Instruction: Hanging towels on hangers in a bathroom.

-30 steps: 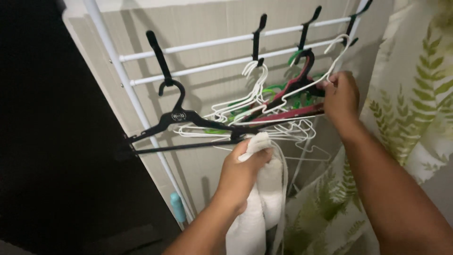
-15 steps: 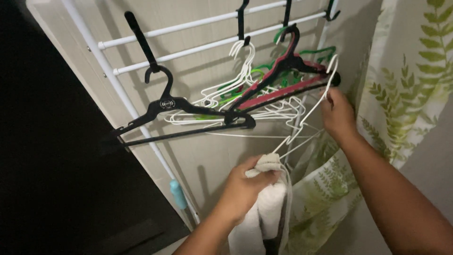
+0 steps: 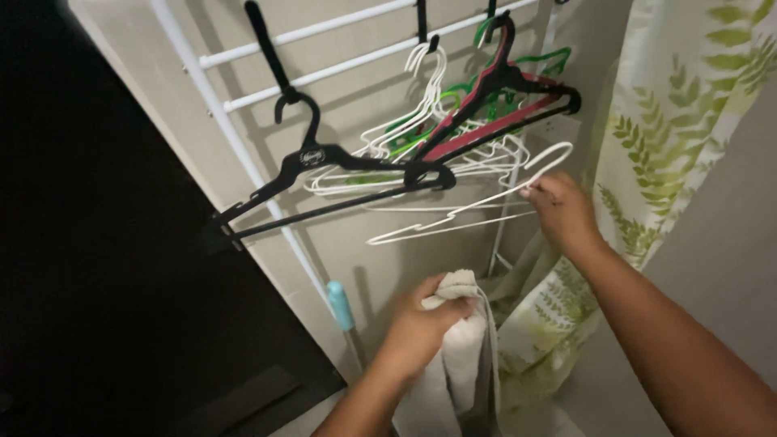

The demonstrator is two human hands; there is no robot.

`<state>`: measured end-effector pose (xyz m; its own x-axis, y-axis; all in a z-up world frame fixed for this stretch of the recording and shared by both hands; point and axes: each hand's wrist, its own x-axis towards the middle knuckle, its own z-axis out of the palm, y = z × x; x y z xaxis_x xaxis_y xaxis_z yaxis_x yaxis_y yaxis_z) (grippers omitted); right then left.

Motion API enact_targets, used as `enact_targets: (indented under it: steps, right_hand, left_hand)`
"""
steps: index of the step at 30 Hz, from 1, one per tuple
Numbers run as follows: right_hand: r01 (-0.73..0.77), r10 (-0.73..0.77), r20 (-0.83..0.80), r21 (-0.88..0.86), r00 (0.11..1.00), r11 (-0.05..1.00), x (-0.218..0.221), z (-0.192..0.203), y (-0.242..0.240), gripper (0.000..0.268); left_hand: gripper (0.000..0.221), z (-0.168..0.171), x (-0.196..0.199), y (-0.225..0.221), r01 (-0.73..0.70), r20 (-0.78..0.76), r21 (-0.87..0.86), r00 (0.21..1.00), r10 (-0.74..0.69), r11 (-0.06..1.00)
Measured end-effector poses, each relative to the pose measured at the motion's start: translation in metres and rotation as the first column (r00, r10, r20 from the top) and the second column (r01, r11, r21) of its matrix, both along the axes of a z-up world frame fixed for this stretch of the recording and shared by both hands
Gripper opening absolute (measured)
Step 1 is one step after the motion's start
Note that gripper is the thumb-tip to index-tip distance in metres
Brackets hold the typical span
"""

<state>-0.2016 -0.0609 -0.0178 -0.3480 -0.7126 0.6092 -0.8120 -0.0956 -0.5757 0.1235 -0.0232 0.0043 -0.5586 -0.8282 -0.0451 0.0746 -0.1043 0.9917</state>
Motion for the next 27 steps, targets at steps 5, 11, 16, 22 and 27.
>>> enact_targets:
  steps: [5, 11, 16, 22, 27]
  right_hand:
    - [-0.069, 0.076, 0.097, -0.071, 0.992, 0.995, 0.071, 0.007, 0.052, 0.016]
    - [0.024, -0.007, 0.519, -0.026, 0.855, 0.999, 0.128, -0.006, 0.091, 0.018]
    - [0.086, -0.020, 0.588, -0.085, 0.809, 0.993, 0.175, -0.028, 0.129, 0.011]
    - [0.039, -0.003, 0.623, -0.045, 0.782, 0.998, 0.208, -0.042, 0.190, 0.016]
    - [-0.062, 0.087, 0.587, -0.064, 0.805, 0.996, 0.224, -0.045, 0.240, 0.015]
  left_hand:
    - [0.048, -0.020, 0.022, 0.004, 0.025, -0.031, 0.068, 0.999, -0.023, 0.997]
    - [0.044, -0.011, 0.045, 0.020, 0.120, -0.034, -0.006, 0.992, -0.120, 0.993]
    - [0.037, -0.023, 0.047, 0.027, 0.176, -0.061, -0.051, 0.982, -0.179, 0.983]
    - [0.032, -0.019, 0.062, 0.050, 0.204, 0.048, -0.058, 0.978, -0.201, 0.977]
    - [0.029, -0.054, 0.056, 0.063, 0.377, -0.086, -0.045, 0.921, -0.380, 0.925]
